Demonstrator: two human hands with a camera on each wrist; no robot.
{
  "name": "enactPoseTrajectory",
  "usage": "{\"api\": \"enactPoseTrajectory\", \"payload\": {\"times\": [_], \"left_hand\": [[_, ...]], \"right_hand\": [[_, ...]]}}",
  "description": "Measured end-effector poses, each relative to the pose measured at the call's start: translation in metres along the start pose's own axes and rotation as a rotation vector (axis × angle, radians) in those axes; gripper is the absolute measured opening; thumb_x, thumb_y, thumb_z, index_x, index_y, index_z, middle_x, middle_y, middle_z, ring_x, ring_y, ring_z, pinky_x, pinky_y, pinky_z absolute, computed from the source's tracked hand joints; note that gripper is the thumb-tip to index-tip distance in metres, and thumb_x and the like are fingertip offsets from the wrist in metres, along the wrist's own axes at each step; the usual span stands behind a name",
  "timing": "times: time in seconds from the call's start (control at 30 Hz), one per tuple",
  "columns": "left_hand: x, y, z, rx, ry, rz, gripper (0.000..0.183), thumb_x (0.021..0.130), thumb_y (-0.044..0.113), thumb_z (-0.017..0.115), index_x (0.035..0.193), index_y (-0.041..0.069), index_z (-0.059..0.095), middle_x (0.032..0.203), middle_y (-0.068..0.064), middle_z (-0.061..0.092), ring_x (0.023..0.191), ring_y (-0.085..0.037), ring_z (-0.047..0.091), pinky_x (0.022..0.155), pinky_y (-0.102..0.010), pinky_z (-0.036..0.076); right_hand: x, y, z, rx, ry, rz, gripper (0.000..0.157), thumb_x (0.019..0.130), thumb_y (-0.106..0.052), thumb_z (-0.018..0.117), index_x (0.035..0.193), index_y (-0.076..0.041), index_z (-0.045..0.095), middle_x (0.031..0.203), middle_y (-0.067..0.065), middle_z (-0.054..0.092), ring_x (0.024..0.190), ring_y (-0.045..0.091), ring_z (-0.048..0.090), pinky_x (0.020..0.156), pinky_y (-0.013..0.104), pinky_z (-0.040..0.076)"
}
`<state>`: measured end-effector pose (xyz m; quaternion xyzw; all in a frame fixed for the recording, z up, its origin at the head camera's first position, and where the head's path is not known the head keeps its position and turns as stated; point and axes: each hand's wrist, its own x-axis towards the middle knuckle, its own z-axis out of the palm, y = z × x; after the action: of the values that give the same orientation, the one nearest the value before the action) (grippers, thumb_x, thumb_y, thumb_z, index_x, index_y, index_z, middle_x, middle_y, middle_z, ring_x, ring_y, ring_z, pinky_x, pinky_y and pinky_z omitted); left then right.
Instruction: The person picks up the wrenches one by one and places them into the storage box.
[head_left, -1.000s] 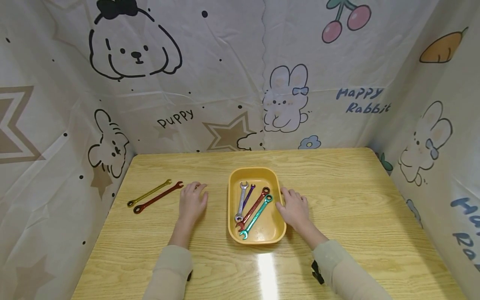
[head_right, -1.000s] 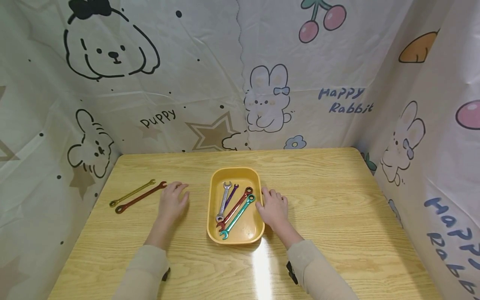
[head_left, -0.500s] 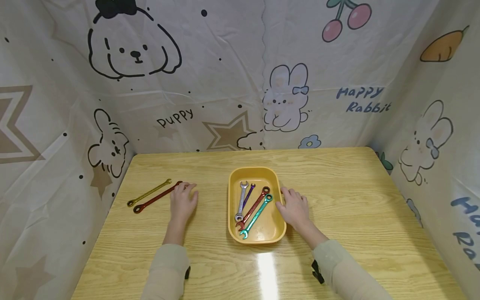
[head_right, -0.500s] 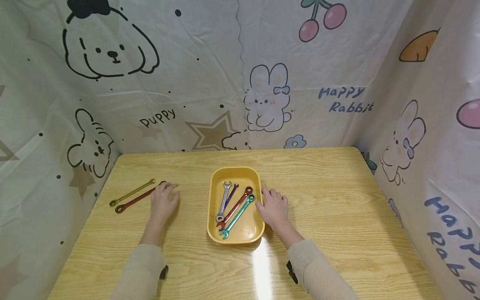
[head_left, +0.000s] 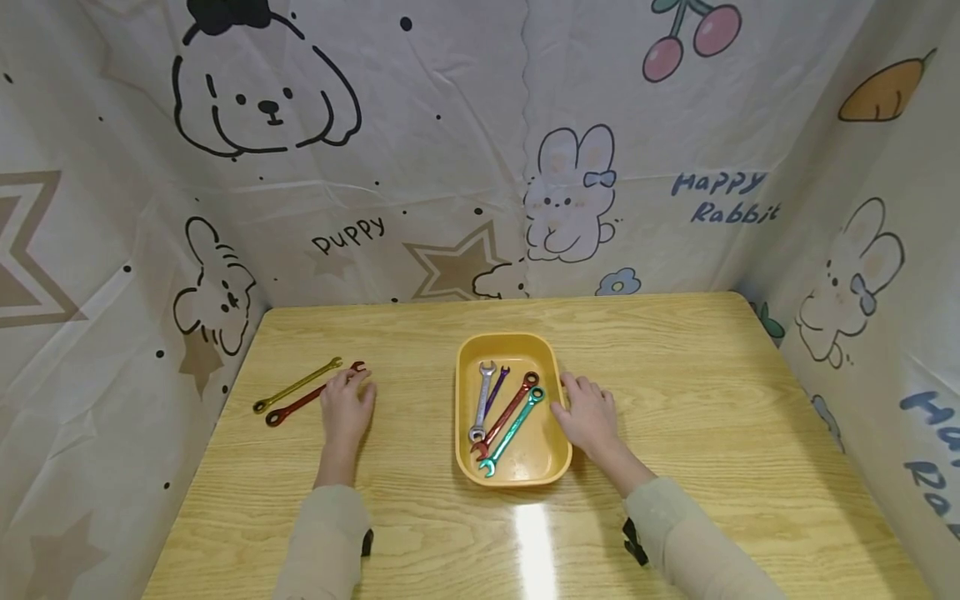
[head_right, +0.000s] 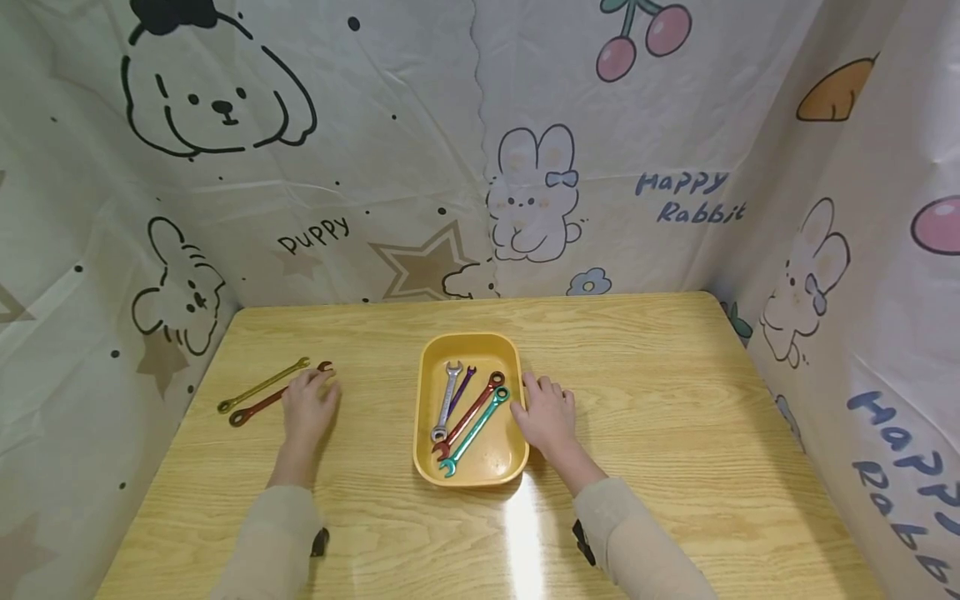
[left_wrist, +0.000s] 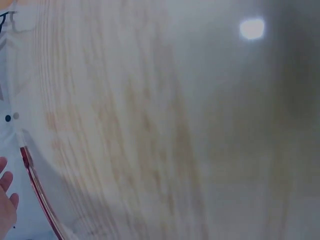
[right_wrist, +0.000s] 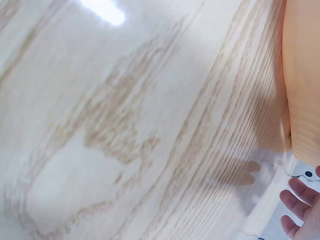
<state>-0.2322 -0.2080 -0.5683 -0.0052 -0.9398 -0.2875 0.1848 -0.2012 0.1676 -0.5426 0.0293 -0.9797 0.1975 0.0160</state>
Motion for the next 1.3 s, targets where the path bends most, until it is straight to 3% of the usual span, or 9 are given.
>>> {"api": "enactPoseTrajectory", "payload": {"times": [0.37, 0.77, 1.1, 1.3], "left_hand": [[-0.001, -0.012, -0.005, -0.042, -0.033, -0.129, 0.03, 0.088, 0.017, 0.061, 0.114, 0.003, 0.061, 0.115, -0.021, 0.049, 0.11, -0.039, 0.039, 0.097, -0.053, 0.025], [0.008, -0.028, -0.008, -0.008, -0.088, -0.232, 0.035, 0.09, 0.022, 0.057, 0.121, 0.006, 0.057, 0.123, -0.02, 0.045, 0.116, -0.04, 0.035, 0.099, -0.056, 0.02], [0.016, -0.029, -0.018, -0.026, -0.117, -0.24, 0.035, 0.09, 0.019, 0.058, 0.121, 0.003, 0.057, 0.122, -0.023, 0.043, 0.115, -0.041, 0.035, 0.1, -0.057, 0.017], [0.02, -0.03, -0.019, -0.013, -0.171, -0.251, 0.036, 0.091, 0.023, 0.057, 0.122, 0.005, 0.056, 0.125, -0.023, 0.042, 0.116, -0.041, 0.033, 0.099, -0.059, 0.016]], "right_hand": [[0.001, 0.001, 0.001, 0.003, 0.009, 0.002, 0.046, 0.087, -0.033, 0.05, 0.128, -0.013, 0.045, 0.113, 0.015, 0.055, 0.106, 0.033, 0.049, 0.093, 0.053, 0.029], [0.001, 0.001, 0.001, 0.002, 0.007, 0.004, 0.045, 0.087, -0.032, 0.051, 0.127, -0.013, 0.046, 0.114, 0.015, 0.055, 0.105, 0.034, 0.049, 0.093, 0.053, 0.03], [0.001, 0.0, 0.0, 0.01, -0.011, 0.006, 0.046, 0.088, -0.032, 0.05, 0.129, -0.012, 0.045, 0.115, 0.015, 0.054, 0.107, 0.034, 0.048, 0.094, 0.054, 0.029], [0.0, 0.0, 0.0, 0.008, -0.005, 0.002, 0.046, 0.088, -0.032, 0.05, 0.128, -0.012, 0.045, 0.115, 0.015, 0.054, 0.106, 0.034, 0.049, 0.093, 0.054, 0.029]]}}
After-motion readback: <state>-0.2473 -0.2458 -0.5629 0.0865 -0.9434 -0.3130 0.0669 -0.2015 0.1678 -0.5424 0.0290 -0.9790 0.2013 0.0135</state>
